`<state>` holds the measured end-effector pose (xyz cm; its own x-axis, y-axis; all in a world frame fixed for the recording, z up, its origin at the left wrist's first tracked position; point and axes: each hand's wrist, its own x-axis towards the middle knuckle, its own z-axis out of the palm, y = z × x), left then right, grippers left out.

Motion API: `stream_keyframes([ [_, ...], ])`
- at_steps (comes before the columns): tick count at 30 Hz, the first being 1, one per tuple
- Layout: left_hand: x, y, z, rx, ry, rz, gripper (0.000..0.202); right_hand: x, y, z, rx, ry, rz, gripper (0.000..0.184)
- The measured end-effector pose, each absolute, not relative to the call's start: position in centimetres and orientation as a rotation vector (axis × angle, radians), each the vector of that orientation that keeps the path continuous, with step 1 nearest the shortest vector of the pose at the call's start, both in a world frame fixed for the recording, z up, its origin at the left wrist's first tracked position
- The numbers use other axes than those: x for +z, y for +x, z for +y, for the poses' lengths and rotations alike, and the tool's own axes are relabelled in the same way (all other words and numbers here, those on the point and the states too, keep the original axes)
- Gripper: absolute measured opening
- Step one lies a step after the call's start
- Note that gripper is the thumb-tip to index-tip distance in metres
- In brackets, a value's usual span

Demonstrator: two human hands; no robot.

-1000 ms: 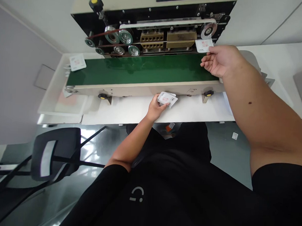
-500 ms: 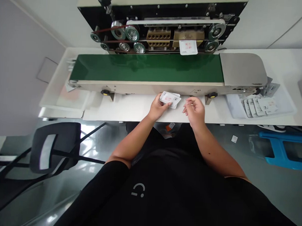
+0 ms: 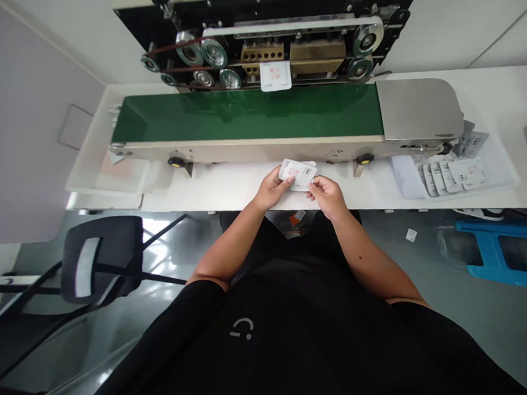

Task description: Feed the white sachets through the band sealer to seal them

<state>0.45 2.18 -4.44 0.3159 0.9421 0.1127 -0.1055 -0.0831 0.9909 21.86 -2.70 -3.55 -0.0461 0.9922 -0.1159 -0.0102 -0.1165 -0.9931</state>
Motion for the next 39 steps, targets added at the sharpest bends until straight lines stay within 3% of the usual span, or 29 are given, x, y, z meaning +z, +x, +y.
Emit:
stream_keyframes([
  [22, -4.5, 0.2, 2.2, 1.089, 1.298, 0.983, 0.05, -3.7, 21.9, -3.6, 1.145, -1.271, -1.002, 0.043],
  [29, -4.2, 0.1, 2.1, 1.118, 1.252, 1.003, 0.049, 3.4, 26.4, -2.4, 0.777, -1.267, -0.861, 0.029],
  [34, -4.3, 0.2, 2.1, 1.112, 1.274, 1.005, 0.048, 9.4, 30.7, 1.5, 0.836, -1.237, -0.891, 0.005],
  [39, -4.4, 0.1, 2.1, 1.094, 1.29, 0.995, 0.048, 13.0, 33.6, 5.8, 0.959, -1.343, -0.938, 0.017],
])
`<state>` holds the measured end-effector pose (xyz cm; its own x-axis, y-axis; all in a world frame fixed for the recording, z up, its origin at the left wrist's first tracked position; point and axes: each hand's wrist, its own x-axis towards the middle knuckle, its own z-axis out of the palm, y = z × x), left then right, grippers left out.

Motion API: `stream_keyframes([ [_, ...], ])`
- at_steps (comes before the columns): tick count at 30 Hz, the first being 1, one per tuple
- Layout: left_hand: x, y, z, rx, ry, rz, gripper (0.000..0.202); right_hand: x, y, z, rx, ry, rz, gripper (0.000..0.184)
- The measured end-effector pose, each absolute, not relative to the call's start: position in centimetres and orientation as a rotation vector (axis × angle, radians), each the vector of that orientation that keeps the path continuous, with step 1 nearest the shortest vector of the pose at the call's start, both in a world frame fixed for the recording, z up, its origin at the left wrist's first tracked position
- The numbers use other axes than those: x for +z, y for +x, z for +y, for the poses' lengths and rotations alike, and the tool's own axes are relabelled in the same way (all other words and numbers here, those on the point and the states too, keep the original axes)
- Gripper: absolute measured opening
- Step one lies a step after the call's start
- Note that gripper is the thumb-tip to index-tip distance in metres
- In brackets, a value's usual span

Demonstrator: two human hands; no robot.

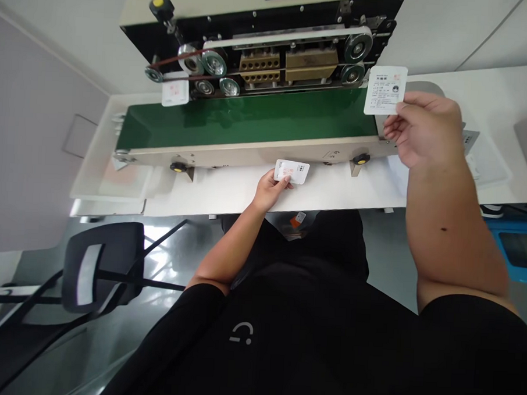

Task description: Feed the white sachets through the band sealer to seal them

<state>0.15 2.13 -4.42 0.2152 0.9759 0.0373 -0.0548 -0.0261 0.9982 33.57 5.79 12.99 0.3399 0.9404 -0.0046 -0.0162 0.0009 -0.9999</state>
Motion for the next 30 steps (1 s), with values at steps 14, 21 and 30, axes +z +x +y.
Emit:
stream_keyframes([
  [14, -4.7, 0.0, 2.2, 1.065, 1.301, 0.995, 0.044, 13.2, 30.3, 15.0, 1.062, -1.497, -0.871, 0.023],
  [21, -4.8, 0.2, 2.4, 1.103, 1.253, 0.945, 0.051, 12.7, 26.8, 9.9, 0.7, -1.471, -1.032, 0.022],
  [30, -4.7, 0.2, 2.4, 1.154, 1.4, 0.953, 0.046, -3.4, 19.9, -3.8, 0.555, -1.308, -1.394, 0.036],
])
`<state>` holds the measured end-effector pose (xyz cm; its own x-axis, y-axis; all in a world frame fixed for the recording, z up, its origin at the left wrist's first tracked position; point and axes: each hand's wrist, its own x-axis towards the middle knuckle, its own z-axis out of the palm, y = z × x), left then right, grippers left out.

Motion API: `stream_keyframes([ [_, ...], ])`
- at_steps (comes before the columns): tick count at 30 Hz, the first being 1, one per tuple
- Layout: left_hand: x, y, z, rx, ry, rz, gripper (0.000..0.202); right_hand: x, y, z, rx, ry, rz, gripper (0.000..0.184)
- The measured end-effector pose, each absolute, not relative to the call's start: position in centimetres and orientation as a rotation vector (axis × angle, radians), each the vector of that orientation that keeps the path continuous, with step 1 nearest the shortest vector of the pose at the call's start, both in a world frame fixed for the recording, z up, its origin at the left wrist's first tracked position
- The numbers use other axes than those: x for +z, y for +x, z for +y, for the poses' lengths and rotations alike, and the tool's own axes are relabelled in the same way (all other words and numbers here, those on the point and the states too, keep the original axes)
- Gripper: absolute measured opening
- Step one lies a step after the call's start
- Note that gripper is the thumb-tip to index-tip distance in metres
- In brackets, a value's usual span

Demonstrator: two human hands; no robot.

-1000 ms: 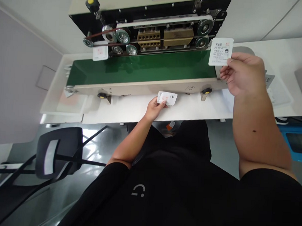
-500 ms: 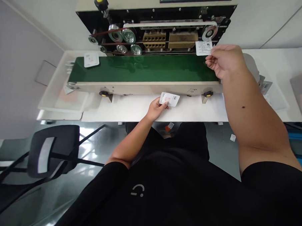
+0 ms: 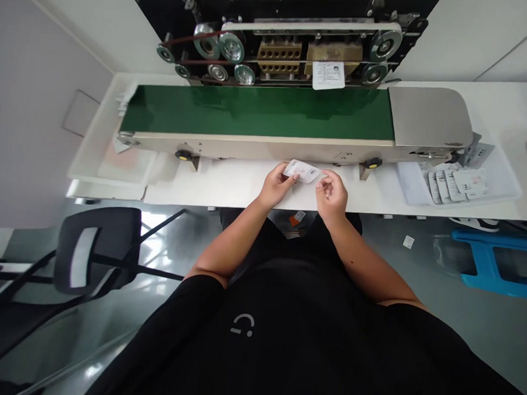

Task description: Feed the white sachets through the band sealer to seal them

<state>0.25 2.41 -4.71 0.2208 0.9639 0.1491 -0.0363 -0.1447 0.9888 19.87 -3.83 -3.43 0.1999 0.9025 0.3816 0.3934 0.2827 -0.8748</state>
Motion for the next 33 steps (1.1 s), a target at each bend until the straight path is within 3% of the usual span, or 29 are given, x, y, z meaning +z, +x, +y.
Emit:
stream_keyframes([
  [5, -4.2, 0.0, 2.3, 1.234, 1.697, 1.001, 0.028, -5.1, 19.9, -4.7, 0.556, -1.246, -1.545, 0.067],
  [15, -4.1, 0.5, 1.9, 1.109, 1.998, 0.95, 0.022, -4.3, 20.3, -4.7, 0.534, -1.225, -1.539, 0.022],
  [24, -3.6, 0.5, 1.7, 1.099, 1.965, 0.955, 0.04, -3.3, 20.9, -5.3, 0.736, -1.211, -1.19, 0.035],
  [29, -3.3, 0.4, 1.4, 1.08, 1.928, 0.987, 0.04, 2.3, 23.3, -5.9, 0.478, -1.151, -0.987, 0.032],
  [33, -3.1, 0.4, 1.5, 1.061, 1.933, 0.958, 0.037, 7.9, 27.1, -1.1, 0.362, -1.116, -0.846, 0.024],
])
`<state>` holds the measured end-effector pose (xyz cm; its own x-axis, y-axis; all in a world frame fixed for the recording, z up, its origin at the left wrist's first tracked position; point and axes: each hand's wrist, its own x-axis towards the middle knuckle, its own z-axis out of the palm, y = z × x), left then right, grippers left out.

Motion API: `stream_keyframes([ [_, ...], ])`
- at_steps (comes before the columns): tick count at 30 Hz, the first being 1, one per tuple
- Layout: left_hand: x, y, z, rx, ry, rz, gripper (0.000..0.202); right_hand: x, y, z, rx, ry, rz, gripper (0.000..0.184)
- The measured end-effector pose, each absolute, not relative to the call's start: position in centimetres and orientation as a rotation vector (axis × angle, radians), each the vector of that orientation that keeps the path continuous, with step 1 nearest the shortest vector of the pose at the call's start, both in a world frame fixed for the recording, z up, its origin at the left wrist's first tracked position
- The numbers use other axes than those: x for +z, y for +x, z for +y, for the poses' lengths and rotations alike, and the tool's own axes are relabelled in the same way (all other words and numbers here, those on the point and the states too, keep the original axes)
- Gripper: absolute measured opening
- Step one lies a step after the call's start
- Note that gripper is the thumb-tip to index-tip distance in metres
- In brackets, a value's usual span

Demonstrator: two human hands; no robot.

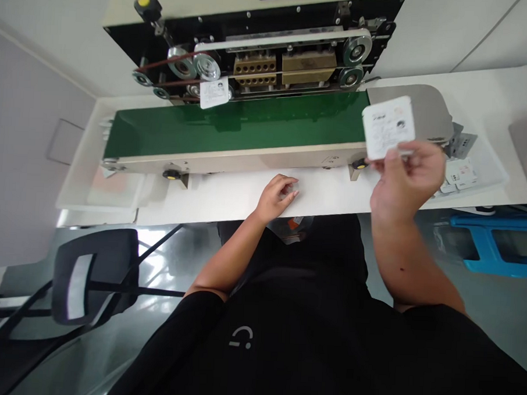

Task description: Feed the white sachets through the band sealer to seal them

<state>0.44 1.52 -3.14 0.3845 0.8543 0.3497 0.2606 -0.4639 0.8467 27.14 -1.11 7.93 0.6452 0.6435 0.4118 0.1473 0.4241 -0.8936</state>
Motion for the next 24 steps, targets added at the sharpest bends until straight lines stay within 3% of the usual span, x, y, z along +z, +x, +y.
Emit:
stream_keyframes([
  [3, -3.0, 0.5, 1.7, 1.057, 1.923, 0.928, 0.034, 10.7, 30.2, 4.6, 0.5, -1.229, -0.784, 0.015],
  [8, -3.1, 0.5, 2.0, 1.062, 1.879, 0.907, 0.031, 12.8, 31.6, 11.2, 0.739, -1.392, -0.742, 0.022],
  [17, -3.1, 0.4, 1.8, 1.033, 1.872, 0.918, 0.029, 13.4, 28.5, 13.7, 1.139, -1.421, -0.886, 0.018],
  [19, -3.1, 0.3, 1.8, 1.029, 1.873, 0.915, 0.029, 13.3, 28.1, 11.8, 1.073, -1.374, -1.012, 0.016],
  [24, -3.0, 0.3, 2.0, 1.028, 1.87, 0.932, 0.027, 9.9, 27.2, 0.9, 0.542, -1.355, -1.162, 0.017],
])
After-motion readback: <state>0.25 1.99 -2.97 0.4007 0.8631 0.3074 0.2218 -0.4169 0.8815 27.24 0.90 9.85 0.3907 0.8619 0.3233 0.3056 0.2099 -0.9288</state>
